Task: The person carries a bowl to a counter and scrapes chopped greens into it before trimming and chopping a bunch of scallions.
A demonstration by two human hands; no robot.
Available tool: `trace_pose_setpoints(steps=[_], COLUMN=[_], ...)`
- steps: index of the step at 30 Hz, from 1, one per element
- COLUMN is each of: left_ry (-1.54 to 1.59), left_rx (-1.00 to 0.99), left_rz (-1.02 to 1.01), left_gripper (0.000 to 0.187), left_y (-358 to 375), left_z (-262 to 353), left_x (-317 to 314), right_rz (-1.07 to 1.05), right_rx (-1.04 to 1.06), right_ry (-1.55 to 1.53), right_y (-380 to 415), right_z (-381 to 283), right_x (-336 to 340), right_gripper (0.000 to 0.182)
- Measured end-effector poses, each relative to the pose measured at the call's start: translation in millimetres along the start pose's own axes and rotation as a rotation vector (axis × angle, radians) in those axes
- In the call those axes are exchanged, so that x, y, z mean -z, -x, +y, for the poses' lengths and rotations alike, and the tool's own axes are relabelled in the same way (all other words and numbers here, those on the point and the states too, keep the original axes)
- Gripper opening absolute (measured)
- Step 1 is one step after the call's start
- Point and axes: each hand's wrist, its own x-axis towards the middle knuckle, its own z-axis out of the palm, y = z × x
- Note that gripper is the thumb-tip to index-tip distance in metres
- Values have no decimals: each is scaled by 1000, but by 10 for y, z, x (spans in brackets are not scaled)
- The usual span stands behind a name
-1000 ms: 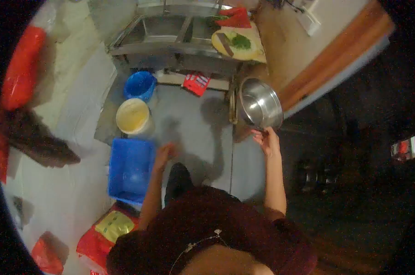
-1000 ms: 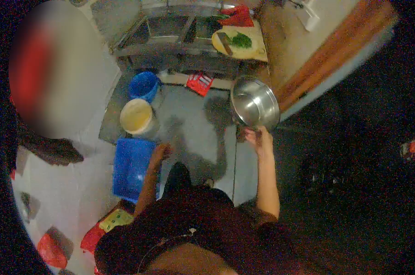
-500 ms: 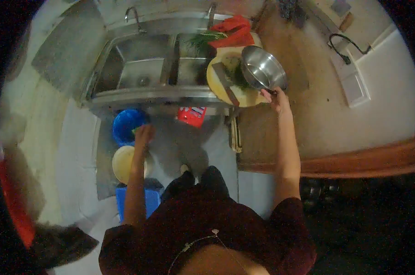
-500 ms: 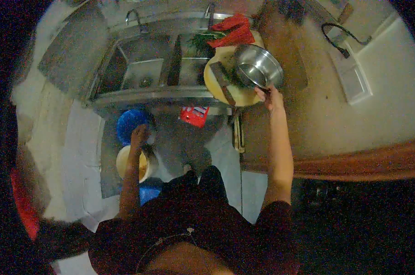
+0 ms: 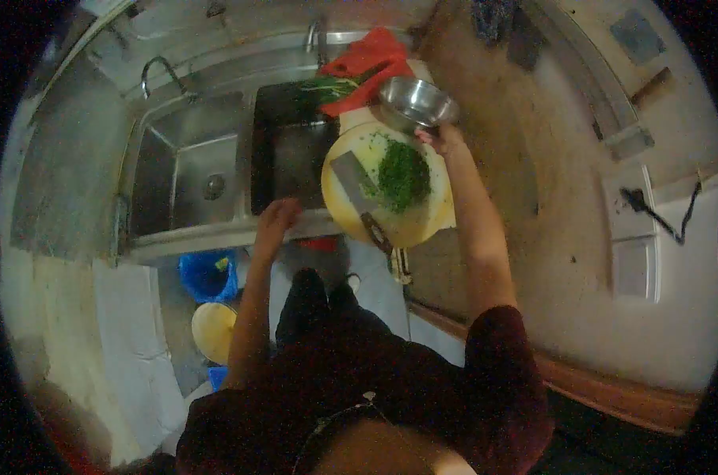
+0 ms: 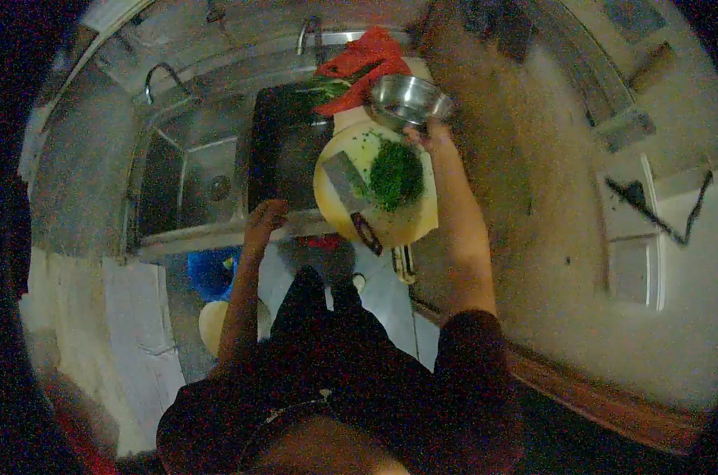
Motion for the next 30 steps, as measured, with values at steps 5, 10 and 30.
trace_pose_setpoints(steps=[5, 10, 30], left_ry=[57, -19, 801], left_rx=[59, 66, 475], left_rz=[-76, -184, -116], left_gripper=[29, 30, 17], left_y=[-516, -1195, -3634], left_z=[4, -73, -140], left_x=[15, -165, -2164], right_rz=[-23, 187, 563], right_rx=[-46, 0, 42], right_ry=[32, 104, 96], right_y=[-326, -673, -652], right_z=[13, 151, 253], right_x=[32, 199, 102], right_gripper=[43, 40, 40])
